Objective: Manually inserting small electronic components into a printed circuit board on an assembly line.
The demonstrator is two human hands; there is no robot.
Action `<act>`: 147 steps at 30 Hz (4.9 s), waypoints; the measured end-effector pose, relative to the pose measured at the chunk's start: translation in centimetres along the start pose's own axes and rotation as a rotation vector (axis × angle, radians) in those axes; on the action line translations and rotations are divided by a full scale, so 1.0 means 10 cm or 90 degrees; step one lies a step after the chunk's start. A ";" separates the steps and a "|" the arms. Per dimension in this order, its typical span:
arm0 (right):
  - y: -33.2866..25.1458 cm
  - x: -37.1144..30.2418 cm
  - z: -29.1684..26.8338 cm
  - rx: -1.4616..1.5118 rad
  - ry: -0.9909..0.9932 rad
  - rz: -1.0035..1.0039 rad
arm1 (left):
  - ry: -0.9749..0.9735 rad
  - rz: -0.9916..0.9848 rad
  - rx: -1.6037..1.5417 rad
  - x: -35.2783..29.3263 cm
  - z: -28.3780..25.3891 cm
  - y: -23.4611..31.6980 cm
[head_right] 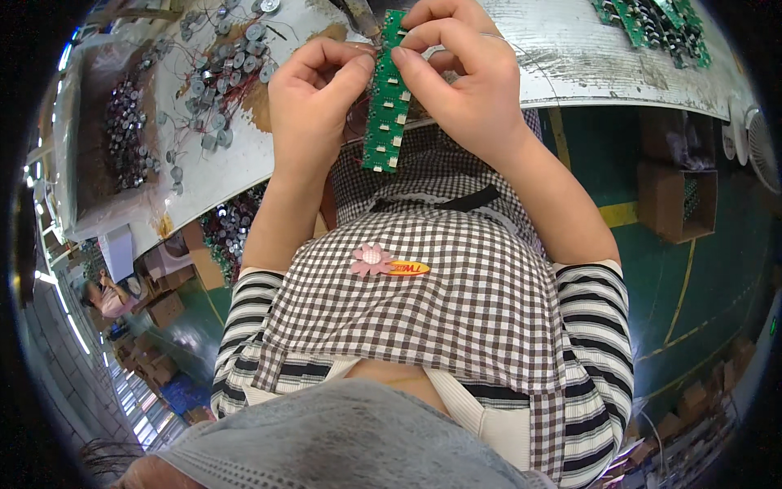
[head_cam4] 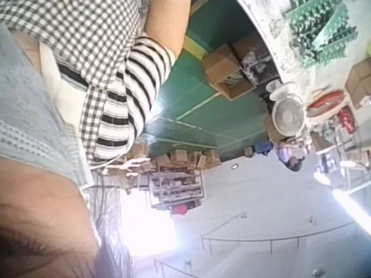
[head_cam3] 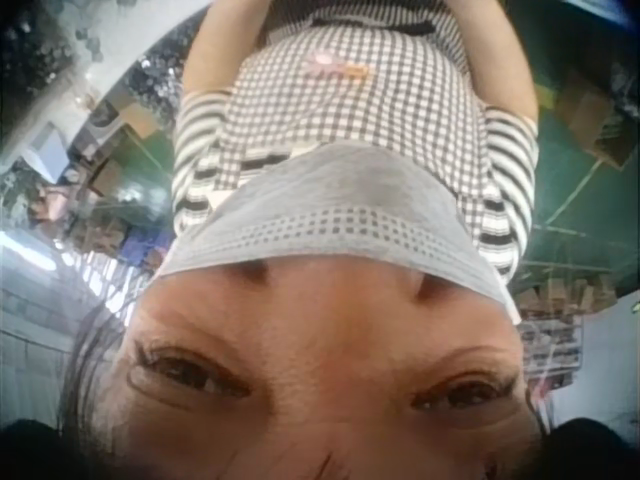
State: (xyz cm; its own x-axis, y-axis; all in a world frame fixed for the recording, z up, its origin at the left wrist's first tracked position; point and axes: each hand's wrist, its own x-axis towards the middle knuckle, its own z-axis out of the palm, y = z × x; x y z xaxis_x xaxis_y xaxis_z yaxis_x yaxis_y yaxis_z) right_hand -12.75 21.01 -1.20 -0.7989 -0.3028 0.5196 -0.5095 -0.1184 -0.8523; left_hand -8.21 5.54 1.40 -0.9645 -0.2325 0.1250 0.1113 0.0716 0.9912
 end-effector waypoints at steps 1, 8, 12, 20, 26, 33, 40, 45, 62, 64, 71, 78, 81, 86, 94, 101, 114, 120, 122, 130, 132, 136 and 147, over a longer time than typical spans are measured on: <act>0.01 0.00 -0.01 -0.008 0.004 -0.038 | 0.005 0.010 -0.010 0.00 0.01 0.00; -0.02 -0.10 -0.01 0.018 -0.019 0.004 | 0.006 -0.038 0.033 -0.08 0.00 0.01; 0.01 -0.09 -0.02 0.009 -0.009 -0.006 | -0.030 -0.048 0.057 -0.08 -0.02 0.03; 0.00 -0.08 0.01 -0.013 0.031 -0.001 | -0.015 -0.053 0.041 -0.06 0.00 -0.02; 0.00 -0.04 -0.02 -0.060 -0.012 -0.013 | 0.026 -0.018 0.035 -0.02 0.03 -0.01; -0.01 -0.04 0.02 -0.040 0.010 -0.040 | 0.022 -0.012 0.081 -0.04 -0.01 -0.05; -0.03 -0.09 0.05 0.032 0.039 0.045 | -0.034 -0.054 0.097 -0.05 -0.10 0.00; 0.08 -0.11 -0.05 -0.032 0.053 0.035 | 0.124 0.448 0.557 0.47 -0.84 0.15; 0.14 -0.09 -0.04 0.004 0.072 0.041 | 0.219 0.041 0.537 1.94 -2.03 0.01; 0.10 -0.09 -0.02 -0.005 0.056 0.043 | 0.235 0.076 0.447 2.02 -2.13 -0.16; 0.09 -0.11 -0.01 0.027 0.053 0.042 | 0.207 0.155 0.521 1.97 -2.06 -0.17; 0.06 -0.12 -0.05 0.161 0.031 0.052 | 0.319 0.382 0.152 1.04 -1.25 0.54; 0.11 -0.13 -0.12 0.094 0.042 0.064 | 0.092 0.186 -0.007 0.57 -0.94 0.37; 0.04 -0.10 -0.05 -0.002 -0.003 0.039 | -0.110 -0.205 -0.234 -0.16 -0.50 0.13; 0.04 -0.21 0.00 0.125 0.012 0.031 | -0.024 -0.005 0.103 -0.21 -0.13 0.03; 0.03 -0.22 0.01 0.024 0.002 -0.006 | -0.058 0.022 0.048 -0.06 -0.06 -0.05; 0.00 -0.11 0.03 0.005 0.003 -0.043 | -0.022 -0.091 -0.089 -0.03 0.01 0.04; -0.01 -0.18 0.06 0.006 0.020 -0.026 | -0.010 -0.085 -0.055 -0.08 0.01 0.00; 0.00 -0.21 0.07 0.021 0.030 0.004 | -0.011 -0.082 -0.058 -0.11 0.01 -0.01; 0.01 -0.21 0.07 -0.006 0.033 -0.001 | -0.052 -0.044 0.049 -0.08 -0.03 -0.01; 0.00 -0.20 0.09 -0.023 0.033 -0.008 | -0.048 -0.040 0.048 -0.06 -0.02 0.00; -0.01 -0.14 0.11 -0.031 0.045 -0.017 | -0.033 -0.051 0.051 -0.02 -0.02 0.02; 0.01 -0.22 0.12 -0.033 0.024 -0.030 | -0.042 -0.012 0.096 -0.06 -0.06 -0.03</act>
State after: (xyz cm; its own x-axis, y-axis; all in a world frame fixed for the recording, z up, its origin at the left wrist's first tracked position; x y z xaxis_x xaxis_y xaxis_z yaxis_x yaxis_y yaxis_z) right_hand -10.64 20.50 -2.49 -0.7848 -0.2627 0.5612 -0.5615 -0.0817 -0.8234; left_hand -7.55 5.05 1.04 -0.9803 -0.1713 0.0983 0.0605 0.2133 0.9751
